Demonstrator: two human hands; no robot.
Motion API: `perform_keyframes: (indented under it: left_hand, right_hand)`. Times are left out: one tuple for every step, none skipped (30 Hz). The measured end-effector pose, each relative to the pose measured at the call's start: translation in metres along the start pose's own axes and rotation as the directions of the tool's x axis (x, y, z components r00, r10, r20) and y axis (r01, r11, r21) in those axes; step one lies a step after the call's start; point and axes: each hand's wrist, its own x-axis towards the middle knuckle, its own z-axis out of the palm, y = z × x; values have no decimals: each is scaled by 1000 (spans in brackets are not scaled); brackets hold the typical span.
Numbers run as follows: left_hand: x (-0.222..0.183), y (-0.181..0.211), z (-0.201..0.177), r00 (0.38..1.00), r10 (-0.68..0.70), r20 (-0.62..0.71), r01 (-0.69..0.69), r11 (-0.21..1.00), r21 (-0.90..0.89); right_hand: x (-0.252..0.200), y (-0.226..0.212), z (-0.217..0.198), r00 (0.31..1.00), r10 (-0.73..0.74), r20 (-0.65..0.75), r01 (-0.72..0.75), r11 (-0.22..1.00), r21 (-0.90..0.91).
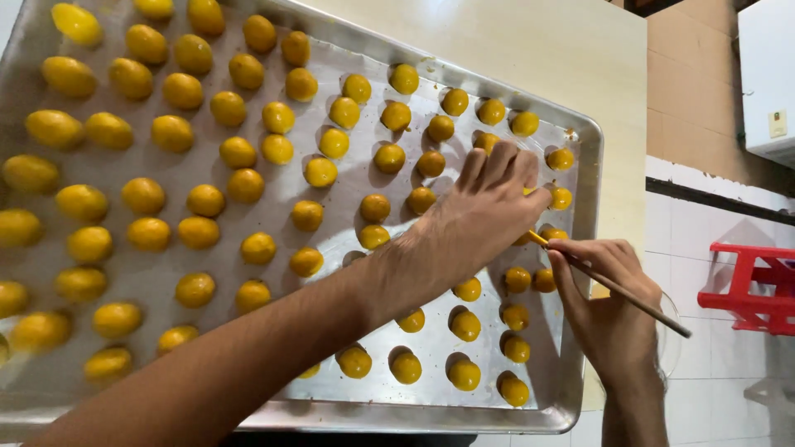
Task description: Applying egg wash to small round pastries on a baking tray using a pastry brush.
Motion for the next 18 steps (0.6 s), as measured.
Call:
perform_keyframes:
  left_hand:
    - [-6, 1, -13, 1000, -2, -2, 2, 1000, 0]
    - [-13, 1, -27, 1000, -9, 19, 8, 1000, 21]
    - [-19, 2, -41, 999, -17, 41, 15, 999, 43]
    - [-26, 2, -50, 999, -19, 40, 17, 999, 45]
    - [-32, 3, -59, 998, -41, 50, 42, 999, -15]
    - [-40, 4, -68, 996, -67, 63, 72, 995, -75]
    - [-46, 7, -74, 995, -73, 62, 78, 994, -73]
    - [-52, 10, -79, 993, -115, 23, 115, 993, -14]
    - [-58, 14, -84, 988, -153, -18, 154, 987, 44]
    - [-63, 19, -86, 988, -156, -18, 156, 987, 42]
    - [-69, 23, -88, 975, -219, -39, 212, 968, -135]
    - [-74, 28, -89, 958, -281, -51, 253, 918, -305]
    - [-81, 33, -88, 958, -282, -50, 254, 918, -305]
    - [-87, 39, -86, 944, -330, -22, 296, 872, -389]
    - [-92, 44, -85, 927, -375, 11, 336, 818, -467]
    - [-96, 47, -85, 928, -373, 9, 334, 818, -468]
    - [-100, 49, -85, 925, -378, 37, 342, 785, -517]
    - [-104, 53, -85, 920, -387, 67, 355, 746, -564]
  right_hand:
    - [1, 0, 1, 1000, -2, 0, 2, 1000, -1]
    - [3, 0, 3, 1000, -13, 24, 13, 1000, -1]
    - [6, 0, 4, 999, -24, 48, 24, 1000, 0]
    - [3, 0, 4, 998, -27, 48, 27, 1000, 1]
    - [1, -1, 4, 998, 3, 56, -3, 1000, -11]
    - [-2, -2, 5, 997, 31, 67, -30, 999, -22]
    - [-3, -1, 3, 997, 26, 71, -25, 999, -21]
    - [-5, -1, 1, 997, 15, 74, -12, 999, -33]
    - [-8, 0, -2, 997, 4, 78, 0, 999, -45]
    - [-6, -2, -3, 997, 4, 81, 0, 999, -46]
    - [-5, -3, -6, 997, 15, 71, -12, 999, -48]
    - [-3, -4, -7, 998, 26, 59, -24, 999, -48]
    - [-1, -2, -5, 998, 26, 59, -23, 999, -47]
    - [2, 1, -4, 996, 54, 72, -54, 999, -10]
    - [5, 4, -3, 993, 81, 85, -84, 996, 27]
    - [10, 6, -4, 993, 82, 83, -84, 996, 26]
    - [14, 8, -4, 992, 63, 108, -63, 998, 0]
    - [18, 9, -5, 989, 43, 140, -40, 999, -25]
